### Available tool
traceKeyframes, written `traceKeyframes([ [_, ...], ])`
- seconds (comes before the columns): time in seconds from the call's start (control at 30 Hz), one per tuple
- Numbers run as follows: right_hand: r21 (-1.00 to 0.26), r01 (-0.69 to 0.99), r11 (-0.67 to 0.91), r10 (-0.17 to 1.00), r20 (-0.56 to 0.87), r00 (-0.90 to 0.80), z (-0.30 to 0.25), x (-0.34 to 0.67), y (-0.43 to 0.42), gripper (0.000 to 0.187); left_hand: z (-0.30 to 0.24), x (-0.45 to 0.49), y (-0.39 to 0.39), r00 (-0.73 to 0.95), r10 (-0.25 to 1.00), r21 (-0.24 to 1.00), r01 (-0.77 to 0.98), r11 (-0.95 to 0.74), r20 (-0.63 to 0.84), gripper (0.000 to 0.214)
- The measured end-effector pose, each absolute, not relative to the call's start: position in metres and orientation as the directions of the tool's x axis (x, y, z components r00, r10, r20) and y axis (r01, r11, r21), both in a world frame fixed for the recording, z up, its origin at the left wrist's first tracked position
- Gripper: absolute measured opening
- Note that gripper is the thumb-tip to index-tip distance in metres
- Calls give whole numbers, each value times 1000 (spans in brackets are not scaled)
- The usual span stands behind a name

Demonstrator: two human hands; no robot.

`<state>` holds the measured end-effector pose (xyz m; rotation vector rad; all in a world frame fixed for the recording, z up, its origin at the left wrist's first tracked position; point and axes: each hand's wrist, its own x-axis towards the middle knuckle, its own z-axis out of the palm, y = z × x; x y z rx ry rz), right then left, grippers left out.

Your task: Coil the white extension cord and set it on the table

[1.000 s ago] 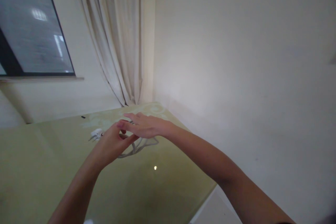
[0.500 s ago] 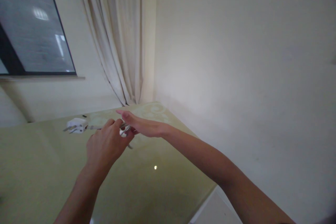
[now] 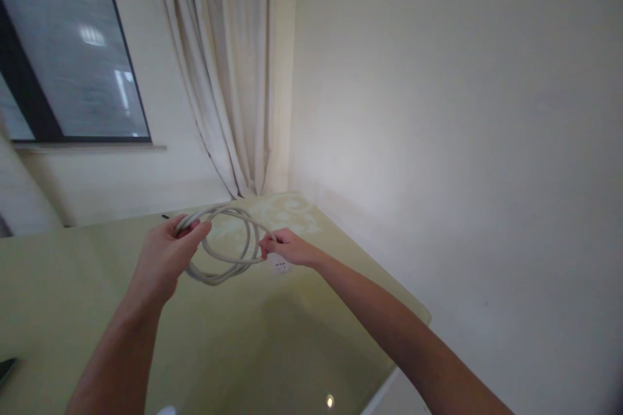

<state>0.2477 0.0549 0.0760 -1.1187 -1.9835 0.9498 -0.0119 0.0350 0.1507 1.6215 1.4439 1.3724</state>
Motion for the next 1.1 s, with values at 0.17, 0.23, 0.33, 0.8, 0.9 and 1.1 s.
traceKeyframes([
  [0.17,-749,552,366,928,247,-280,92,276,40,43,145,-18,45,-75,911,763,576,-292,405,50],
  [0.23,-686,614,391,920,277,-276,102,292,36,40,140,-19,50,-27,888,678,657,-331,460,54],
  [0.33,-603,677,422,906,294,-304,115,311,31,38,133,-13,57,73,874,621,674,-399,481,54],
  [0.8,178,951,254,921,255,-294,155,347,-4,40,111,-16,68,386,884,882,275,-382,262,60],
  [0.9,260,935,242,926,225,-302,156,353,-4,41,107,-12,75,409,830,704,455,-545,379,55],
  [1.1,343,893,293,920,155,-361,148,364,-9,44,110,-16,77,457,790,591,526,-611,410,49],
])
